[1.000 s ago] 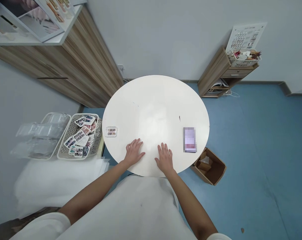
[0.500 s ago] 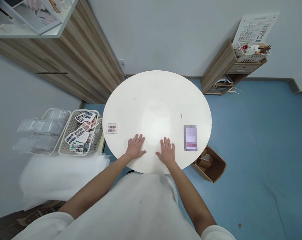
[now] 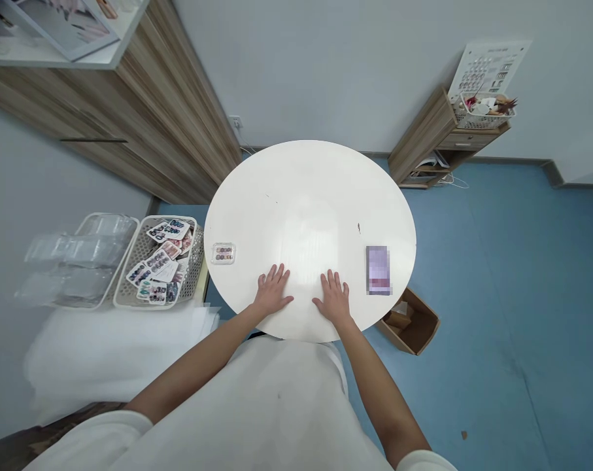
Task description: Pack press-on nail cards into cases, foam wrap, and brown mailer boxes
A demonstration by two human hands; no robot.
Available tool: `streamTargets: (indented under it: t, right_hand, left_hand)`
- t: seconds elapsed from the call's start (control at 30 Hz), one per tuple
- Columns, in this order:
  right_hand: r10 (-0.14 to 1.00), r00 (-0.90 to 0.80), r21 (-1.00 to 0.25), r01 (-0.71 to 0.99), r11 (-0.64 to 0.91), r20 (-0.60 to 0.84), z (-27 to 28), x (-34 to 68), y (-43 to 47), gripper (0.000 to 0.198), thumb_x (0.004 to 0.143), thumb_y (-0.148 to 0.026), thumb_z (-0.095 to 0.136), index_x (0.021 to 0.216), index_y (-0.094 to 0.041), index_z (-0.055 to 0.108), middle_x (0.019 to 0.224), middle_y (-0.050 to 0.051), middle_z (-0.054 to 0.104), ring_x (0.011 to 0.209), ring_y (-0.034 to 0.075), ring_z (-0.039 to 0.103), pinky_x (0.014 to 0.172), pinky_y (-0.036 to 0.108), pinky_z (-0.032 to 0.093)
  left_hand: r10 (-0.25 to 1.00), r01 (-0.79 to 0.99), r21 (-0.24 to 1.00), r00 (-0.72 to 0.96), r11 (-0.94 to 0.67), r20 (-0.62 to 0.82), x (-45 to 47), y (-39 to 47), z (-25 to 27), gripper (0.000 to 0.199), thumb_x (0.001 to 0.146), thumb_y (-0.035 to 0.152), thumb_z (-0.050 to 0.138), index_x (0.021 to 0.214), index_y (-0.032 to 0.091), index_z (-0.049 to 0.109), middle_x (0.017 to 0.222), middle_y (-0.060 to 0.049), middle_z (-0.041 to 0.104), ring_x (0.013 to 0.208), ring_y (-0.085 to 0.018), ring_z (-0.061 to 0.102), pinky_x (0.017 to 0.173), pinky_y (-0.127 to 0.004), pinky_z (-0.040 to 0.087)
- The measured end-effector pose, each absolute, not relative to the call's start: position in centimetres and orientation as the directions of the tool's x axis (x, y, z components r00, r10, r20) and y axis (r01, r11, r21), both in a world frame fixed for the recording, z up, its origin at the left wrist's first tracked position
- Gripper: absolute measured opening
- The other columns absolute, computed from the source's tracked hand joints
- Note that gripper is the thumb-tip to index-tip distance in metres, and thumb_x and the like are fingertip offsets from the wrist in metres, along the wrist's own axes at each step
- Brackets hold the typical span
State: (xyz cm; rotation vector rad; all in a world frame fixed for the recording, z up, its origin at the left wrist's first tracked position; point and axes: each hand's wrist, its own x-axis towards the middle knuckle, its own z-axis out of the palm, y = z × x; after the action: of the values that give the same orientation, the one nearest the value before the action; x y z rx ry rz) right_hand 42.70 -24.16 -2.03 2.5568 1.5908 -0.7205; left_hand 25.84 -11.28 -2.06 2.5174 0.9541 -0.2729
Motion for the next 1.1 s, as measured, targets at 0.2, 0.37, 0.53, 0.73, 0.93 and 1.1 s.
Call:
streamTargets:
  t: [0.2,0.37,0.53,0.73,0.93,1.1]
  right_hand:
    - [0.858,0.411,-0.252,0.834,-0.491,-0.310,-1.1,41.4,-24.3,0.074,0.077,-0.054,0.041,0.137,-0.020,0.014,0.146,0.012,0.010,0.133,0.028,0.009,0.099,0.050,0.016]
    - [0.926,0.263,-0.483,0.795,-0.367,-0.271,0.4,37.6,-20.1,0.072,0.078,-0.052,0.043,0.137,-0.020,0.016,0.146,0.010,0.012,0.133,0.025,0.012,0.101,0.046,0.020]
    - [0.938,0.044,-0.792,0.523,-0.315,-0.344,0.7,31.8,-11.9,0.075,0.074,-0.054,0.050,0.136,-0.024,0.022,0.146,0.005,0.015,0.132,0.021,0.018,0.105,0.039,0.022]
    - [0.901,0.087,-0.899,0.075,-0.432,-0.426,-1.3,26.3,-4.8,0.069,0.074,-0.049,0.053,0.133,-0.022,0.032,0.146,0.005,0.015,0.132,0.021,0.020,0.102,0.036,0.030]
    - [0.873,0.145,-0.885,-0.075,-0.460,-0.466,-2.1,25.0,-3.7,0.062,0.072,-0.040,0.059,0.128,-0.022,0.041,0.145,0.004,0.020,0.130,0.022,0.024,0.103,0.036,0.030]
    - [0.899,0.191,-0.919,-0.083,-0.386,-0.395,-2.4,25.6,-4.6,0.055,0.071,-0.034,0.060,0.123,-0.025,0.047,0.140,0.000,0.031,0.127,0.023,0.031,0.103,0.038,0.030]
  left_hand:
    - [0.607,0.646,0.417,0.757,-0.639,-0.243,22.7,-11.2,-1.9,0.071,0.076,0.044,0.049,0.137,0.022,0.020,0.146,-0.010,0.014,0.133,-0.030,0.009,0.102,-0.048,0.016]
    - [0.862,0.806,0.492,0.469,-0.329,-0.192,16.1,-8.4,-1.9,0.076,0.078,0.050,0.044,0.138,0.015,0.013,0.146,-0.017,0.003,0.133,-0.031,0.009,0.102,-0.049,0.019]
    - [0.950,0.741,0.670,0.231,-0.031,-0.211,11.5,-2.8,-2.3,0.068,0.080,0.042,0.044,0.136,0.014,0.018,0.145,-0.014,0.013,0.133,-0.026,0.012,0.107,-0.042,0.016]
    - [0.892,0.570,0.780,0.170,0.258,-0.418,11.1,1.0,-3.8,0.053,0.085,0.036,0.036,0.133,0.015,0.029,0.140,-0.010,0.030,0.127,-0.022,0.032,0.104,-0.034,0.026]
    - [0.883,0.526,0.801,0.182,0.285,-0.433,11.5,1.4,-3.6,0.045,0.084,0.032,0.039,0.125,0.016,0.043,0.135,-0.008,0.040,0.125,-0.022,0.034,0.104,-0.035,0.026]
    - [0.903,0.441,0.852,0.175,0.284,-0.392,12.1,0.1,-2.9,0.040,0.082,0.030,0.043,0.120,0.018,0.049,0.129,-0.007,0.047,0.119,-0.022,0.042,0.101,-0.035,0.032]
